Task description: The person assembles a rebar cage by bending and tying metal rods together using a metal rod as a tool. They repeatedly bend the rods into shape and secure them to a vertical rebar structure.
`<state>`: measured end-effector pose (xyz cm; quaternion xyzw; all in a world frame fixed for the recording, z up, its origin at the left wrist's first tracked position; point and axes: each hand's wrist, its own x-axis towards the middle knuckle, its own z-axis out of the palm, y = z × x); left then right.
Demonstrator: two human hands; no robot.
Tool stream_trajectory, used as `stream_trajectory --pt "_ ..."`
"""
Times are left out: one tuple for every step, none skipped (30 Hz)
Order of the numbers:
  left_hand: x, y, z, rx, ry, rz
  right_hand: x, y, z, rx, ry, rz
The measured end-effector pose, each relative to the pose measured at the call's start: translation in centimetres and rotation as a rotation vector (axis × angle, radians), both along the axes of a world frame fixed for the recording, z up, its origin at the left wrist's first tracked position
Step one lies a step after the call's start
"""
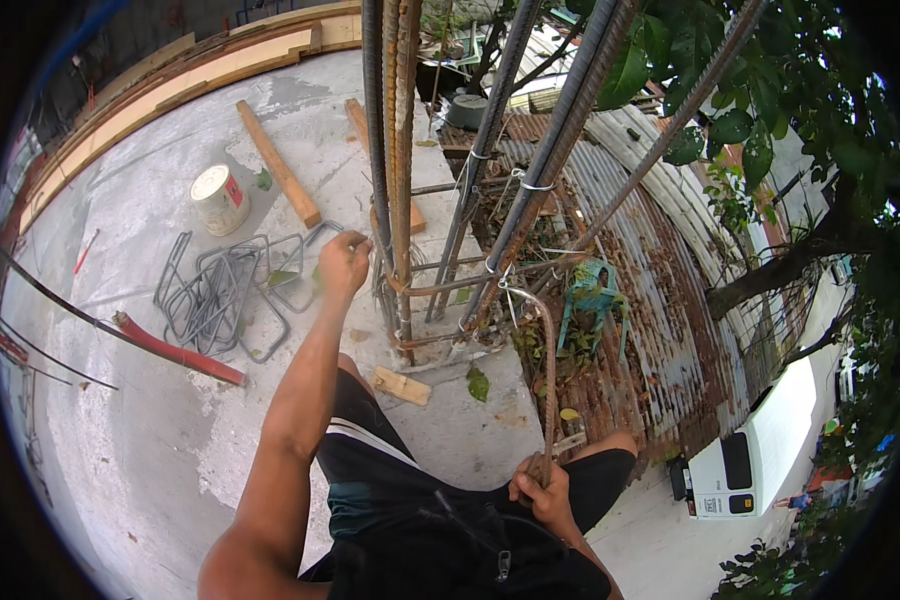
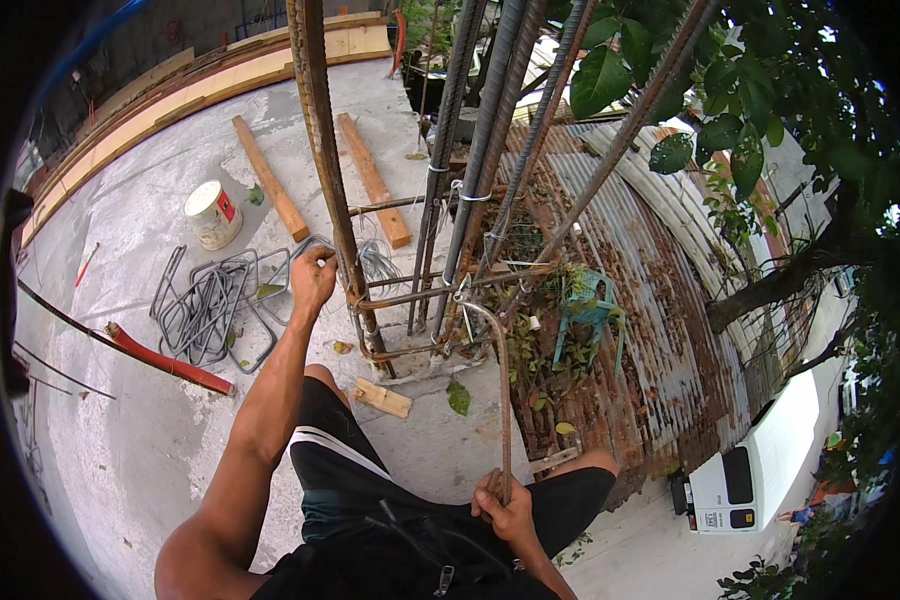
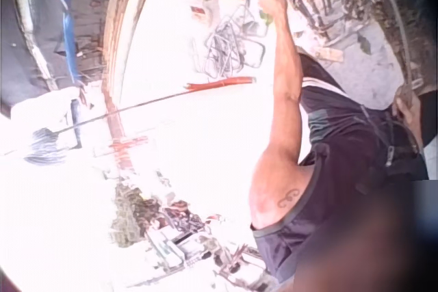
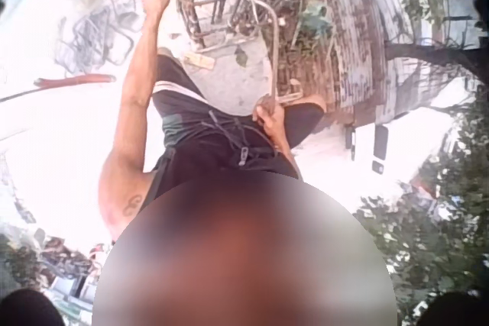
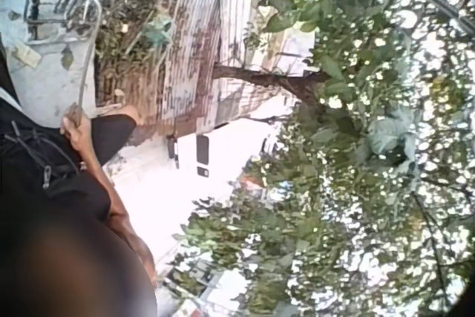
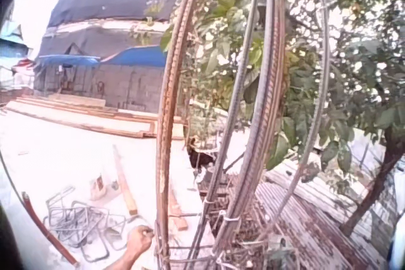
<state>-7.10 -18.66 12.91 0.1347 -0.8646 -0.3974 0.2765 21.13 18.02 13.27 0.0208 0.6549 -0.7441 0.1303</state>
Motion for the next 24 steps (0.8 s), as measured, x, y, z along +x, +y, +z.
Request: stream_trajectory --pt "0.3 -0.1 0.5 -0.101 -0.039 -0.019 0.0 0.0 -0.1 0.001 -0.003 0.009" --pt "0.6 -0.2 0.9 -0.198 -0.073 -0.046 -0.1 0.1 -0.2 0.002 0.005 0.012" --pt "1.0 -0.3 1.3 -0.301 -0.096 -0.07 0.0 0.1 -0.4 0.009 0.018 0.02" --pt "1.1 -0.3 1.6 -0.354 -0.136 -0.127 0.0 0.2 -0.6 0.005 0.005 0.024" --pt "1.3 -0.4 2.0 -0.402 -0.128 -0.126 0.1 0.2 -0.8 0.004 0.0 0.035" --pt "1.4 -0.5 2.3 -0.442 -0.141 -0.125 0.3 0.3 -1.0 0.015 -0.004 0.039" --pt "1.4 -0.6 2.6 -0.479 -0.134 -0.13 0.5 0.4 -1.2 0.008 -0.011 0.036" --pt "1.6 -0.9 2.8 -0.374 0.018 -0.163 0.7 0.5 -1.4 0.012 -0.012 0.022" --pt "1.9 -1.2 2.9 -0.231 -0.025 -0.128 0.8 0.7 -1.5 0.023 -0.006 0.011" --pt "2.1 -1.8 3.1 -0.081 -0.052 -0.113 0.9 0.9 -1.6 0.018 0.037 -0.007" --pt "2.5 -2.4 3.2 0.077 -0.049 -0.109 0.9 1.1 -1.6 0.021 0.086 -0.018" --pt "3.2 -3.0 3.1 0.172 0.05 -0.171 0.8 1.3 -1.5 0.007 0.178 -0.029" --pt "4.2 -3.5 2.9 0.29 0.144 -0.227 0.7 1.6 -1.4 -0.043 0.172 -0.04" --pt "5.4 -4.2 2.8 0.357 0.177 -0.264 0.3 1.8 -1.1 -0.11 0.209 -0.053" --pt "7.0 -4.9 2.7 0.431 0.184 -0.285 -0.1 2.1 -0.7 -0.177 0.246 -0.066" --pt "8.5 -5.3 2.6 0.453 0.252 -0.277 -0.5 2.4 -0.2 -0.182 0.203 -0.069" --pt "10.1 -5.6 2.8 0.457 0.337 -0.274 -1.0 2.7 0.5 -0.194 0.257 -0.038" --pt "11.9 -5.9 3.3 0.463 0.391 -0.225 -1.5 2.9 1.2 -0.196 0.281 -0.026" --pt "13.8 -6.0 4.2 0.458 0.456 -0.181 -2.0 3.1 2.1 -0.211 0.317 -0.012" --pt "16.0 -6.1 5.6 0.349 0.464 -0.082 -2.5 3.2 3.0 -0.265 0.367 0.052" --pt "18.1 -5.7 7.1 0.227 0.533 -0.001 -2.9 3.1 4.0 -0.314 0.32 0.123" --pt "20.3 -5.3 8.9 0.036 0.522 -0.04 -3.4 3.0 5.1 -0.37 0.287 0.205" --pt "22.4 -4.5 10.7 -0.17 0.514 -0.082 -3.7 2.8 6.1 -0.436 0.276 0.281" --pt "23.8 -3.4 12.4 -0.271 0.454 -0.14 -4.2 2.3 7.1 -0.295 0.358 0.318"
